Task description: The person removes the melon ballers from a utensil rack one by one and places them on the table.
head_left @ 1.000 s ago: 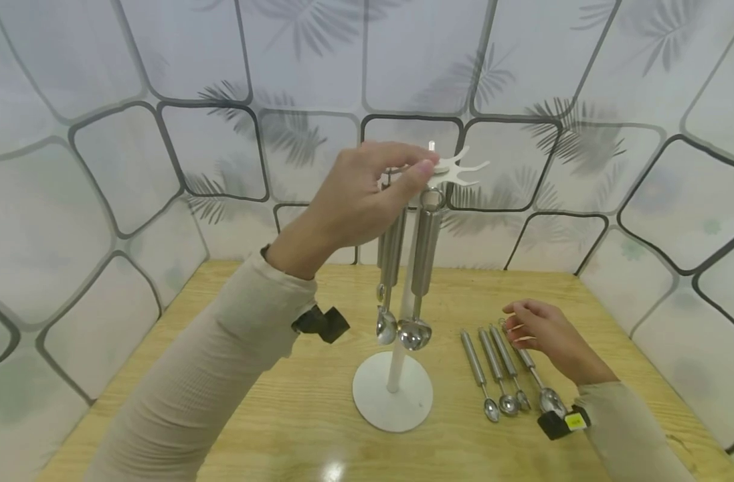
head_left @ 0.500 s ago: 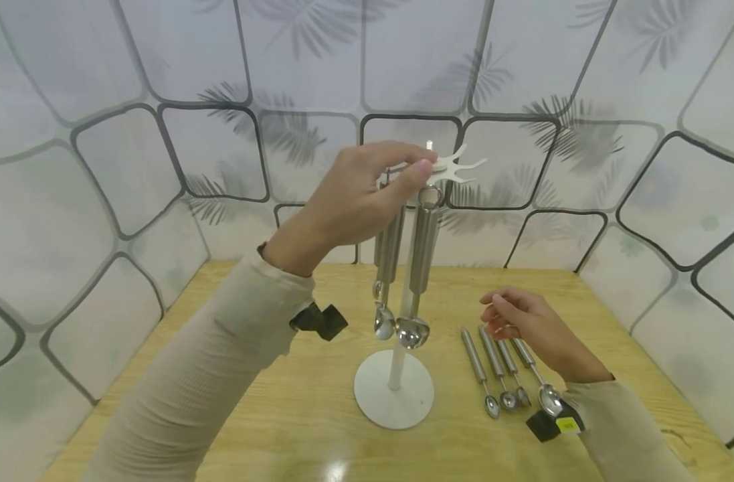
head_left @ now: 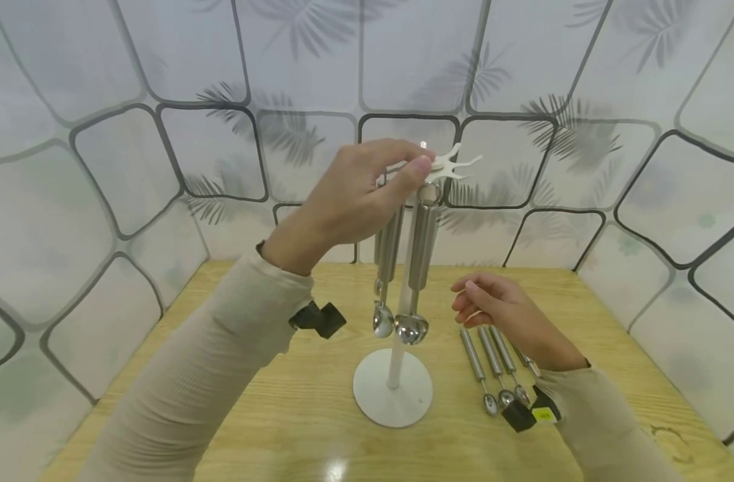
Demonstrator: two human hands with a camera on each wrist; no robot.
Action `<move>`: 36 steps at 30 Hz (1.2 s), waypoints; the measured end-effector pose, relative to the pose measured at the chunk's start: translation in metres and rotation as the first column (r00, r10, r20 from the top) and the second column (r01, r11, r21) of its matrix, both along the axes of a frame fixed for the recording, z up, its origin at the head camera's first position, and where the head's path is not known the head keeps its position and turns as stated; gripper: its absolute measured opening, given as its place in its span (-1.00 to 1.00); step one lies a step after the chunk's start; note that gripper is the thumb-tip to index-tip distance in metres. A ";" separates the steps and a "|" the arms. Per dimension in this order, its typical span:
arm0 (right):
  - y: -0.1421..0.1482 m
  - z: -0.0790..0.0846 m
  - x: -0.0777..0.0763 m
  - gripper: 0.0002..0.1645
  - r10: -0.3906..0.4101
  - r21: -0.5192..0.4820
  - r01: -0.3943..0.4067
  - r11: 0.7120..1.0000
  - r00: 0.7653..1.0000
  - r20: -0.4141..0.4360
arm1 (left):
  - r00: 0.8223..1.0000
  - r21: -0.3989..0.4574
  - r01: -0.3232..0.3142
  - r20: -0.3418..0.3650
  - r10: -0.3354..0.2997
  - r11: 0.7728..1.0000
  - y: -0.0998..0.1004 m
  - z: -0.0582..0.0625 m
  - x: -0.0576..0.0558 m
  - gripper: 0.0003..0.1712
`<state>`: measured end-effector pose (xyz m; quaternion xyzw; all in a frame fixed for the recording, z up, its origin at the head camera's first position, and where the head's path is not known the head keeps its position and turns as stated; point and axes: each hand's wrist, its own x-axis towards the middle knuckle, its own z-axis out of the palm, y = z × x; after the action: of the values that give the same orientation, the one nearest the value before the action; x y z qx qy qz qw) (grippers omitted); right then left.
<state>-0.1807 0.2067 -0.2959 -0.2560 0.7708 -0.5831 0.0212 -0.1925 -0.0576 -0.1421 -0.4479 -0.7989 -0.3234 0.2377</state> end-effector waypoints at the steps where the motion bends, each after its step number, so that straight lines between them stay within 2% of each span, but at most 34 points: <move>1: -0.002 0.001 0.000 -0.62 0.004 -0.009 -0.004 1.000 1.000 -0.001 | 1.000 0.001 0.001 0.000 -0.001 1.000 0.000 0.000 0.000 -0.60; 8: -0.012 0.001 0.001 -0.68 0.062 -0.016 -0.062 0.998 0.998 -0.012 | 1.000 0.001 -0.010 -0.011 0.010 1.000 -0.002 -0.004 0.000 -0.59; 14: -0.018 0.009 0.001 -0.60 0.044 0.011 -0.043 0.999 0.998 -0.041 | 0.998 0.025 -0.002 -0.058 0.004 1.000 0.000 -0.003 -0.003 -0.60; 19: -0.023 0.016 -0.001 -0.64 0.063 -0.005 -0.063 0.998 0.997 -0.054 | 0.998 0.011 -0.022 -0.053 0.022 1.000 0.000 0.000 -0.003 -0.59; 26: -0.029 0.020 -0.003 -0.68 0.168 -0.028 -0.173 0.984 0.977 -0.130 | 0.999 0.024 -0.022 -0.034 0.023 0.999 0.000 0.000 -0.002 -0.60; 36: -0.038 0.028 0.003 -0.61 0.189 -0.001 -0.191 0.982 0.973 -0.131 | 0.999 0.048 -0.008 -0.036 0.010 0.999 0.001 -0.002 -0.004 -0.61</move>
<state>-0.1780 0.1689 -0.2684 -0.3661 0.7386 -0.5656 0.0249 -0.1966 -0.0568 -0.1441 -0.4442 -0.7885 -0.3331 0.2645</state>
